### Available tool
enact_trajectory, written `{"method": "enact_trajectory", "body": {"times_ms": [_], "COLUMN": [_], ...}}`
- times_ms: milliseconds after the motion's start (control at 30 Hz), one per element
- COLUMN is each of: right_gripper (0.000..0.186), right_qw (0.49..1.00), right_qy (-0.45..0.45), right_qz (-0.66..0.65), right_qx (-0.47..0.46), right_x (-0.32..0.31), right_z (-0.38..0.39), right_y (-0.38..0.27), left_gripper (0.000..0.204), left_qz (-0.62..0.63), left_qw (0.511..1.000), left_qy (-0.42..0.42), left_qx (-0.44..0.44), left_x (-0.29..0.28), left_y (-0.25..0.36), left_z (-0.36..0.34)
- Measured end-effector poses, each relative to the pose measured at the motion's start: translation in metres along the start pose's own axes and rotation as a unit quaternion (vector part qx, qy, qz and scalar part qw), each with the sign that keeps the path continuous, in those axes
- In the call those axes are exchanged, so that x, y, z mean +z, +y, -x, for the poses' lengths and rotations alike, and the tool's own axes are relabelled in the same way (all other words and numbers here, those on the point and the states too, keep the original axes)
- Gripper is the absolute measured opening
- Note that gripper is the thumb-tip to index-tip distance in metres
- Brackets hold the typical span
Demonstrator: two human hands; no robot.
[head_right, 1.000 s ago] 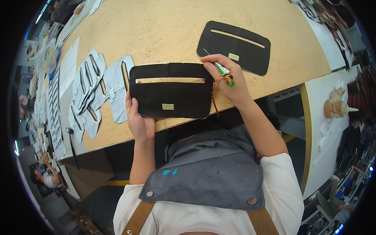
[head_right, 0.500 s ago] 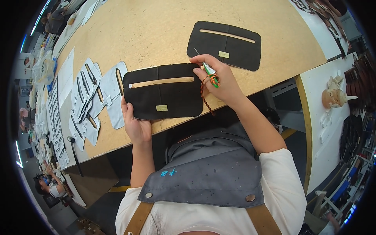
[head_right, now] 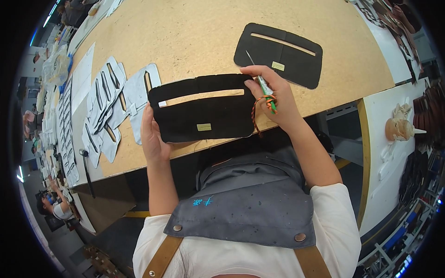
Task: Manually applying glue or sealant and inspecting leather components for bags or wallets.
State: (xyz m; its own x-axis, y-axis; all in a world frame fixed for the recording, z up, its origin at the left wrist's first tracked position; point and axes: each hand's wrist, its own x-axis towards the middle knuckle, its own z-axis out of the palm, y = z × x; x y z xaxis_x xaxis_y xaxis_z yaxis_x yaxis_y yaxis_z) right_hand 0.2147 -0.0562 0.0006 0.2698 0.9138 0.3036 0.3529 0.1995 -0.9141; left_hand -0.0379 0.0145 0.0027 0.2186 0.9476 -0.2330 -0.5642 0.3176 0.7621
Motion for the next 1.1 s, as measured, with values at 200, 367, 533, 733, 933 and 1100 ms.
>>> {"method": "enact_trajectory", "body": {"times_ms": [200, 367, 533, 733, 933, 1100], "right_gripper": [0.033, 0.038, 0.039, 0.039, 0.033, 0.028], "right_qw": [0.987, 0.99, 0.993, 0.99, 0.994, 0.993], "right_qy": [-0.076, -0.06, -0.068, -0.064, -0.027, 0.011], "right_qz": [-0.087, -0.084, -0.036, -0.019, -0.003, 0.005], "right_qx": [0.111, 0.096, 0.087, 0.122, 0.103, 0.115], "right_x": [-0.004, 0.003, 0.008, 0.008, 0.015, 0.018], "right_z": [-0.001, -0.003, -0.008, -0.008, -0.007, -0.006], "right_y": [-0.002, 0.002, 0.001, 0.003, 0.008, 0.004], "left_gripper": [0.008, 0.006, 0.008, 0.013, 0.014, 0.016], "left_qz": [-0.175, -0.222, -0.252, -0.242, -0.253, -0.355], "left_qw": [0.982, 0.97, 0.962, 0.969, 0.966, 0.93], "left_qy": [-0.021, -0.006, 0.018, 0.021, 0.025, 0.033], "left_qx": [0.072, 0.099, 0.099, 0.038, 0.049, 0.085], "left_x": [-0.003, -0.007, -0.008, -0.015, -0.006, -0.008], "left_y": [0.003, 0.0, -0.001, 0.004, 0.002, 0.005], "left_z": [-0.009, -0.016, -0.021, -0.026, -0.021, -0.018]}}
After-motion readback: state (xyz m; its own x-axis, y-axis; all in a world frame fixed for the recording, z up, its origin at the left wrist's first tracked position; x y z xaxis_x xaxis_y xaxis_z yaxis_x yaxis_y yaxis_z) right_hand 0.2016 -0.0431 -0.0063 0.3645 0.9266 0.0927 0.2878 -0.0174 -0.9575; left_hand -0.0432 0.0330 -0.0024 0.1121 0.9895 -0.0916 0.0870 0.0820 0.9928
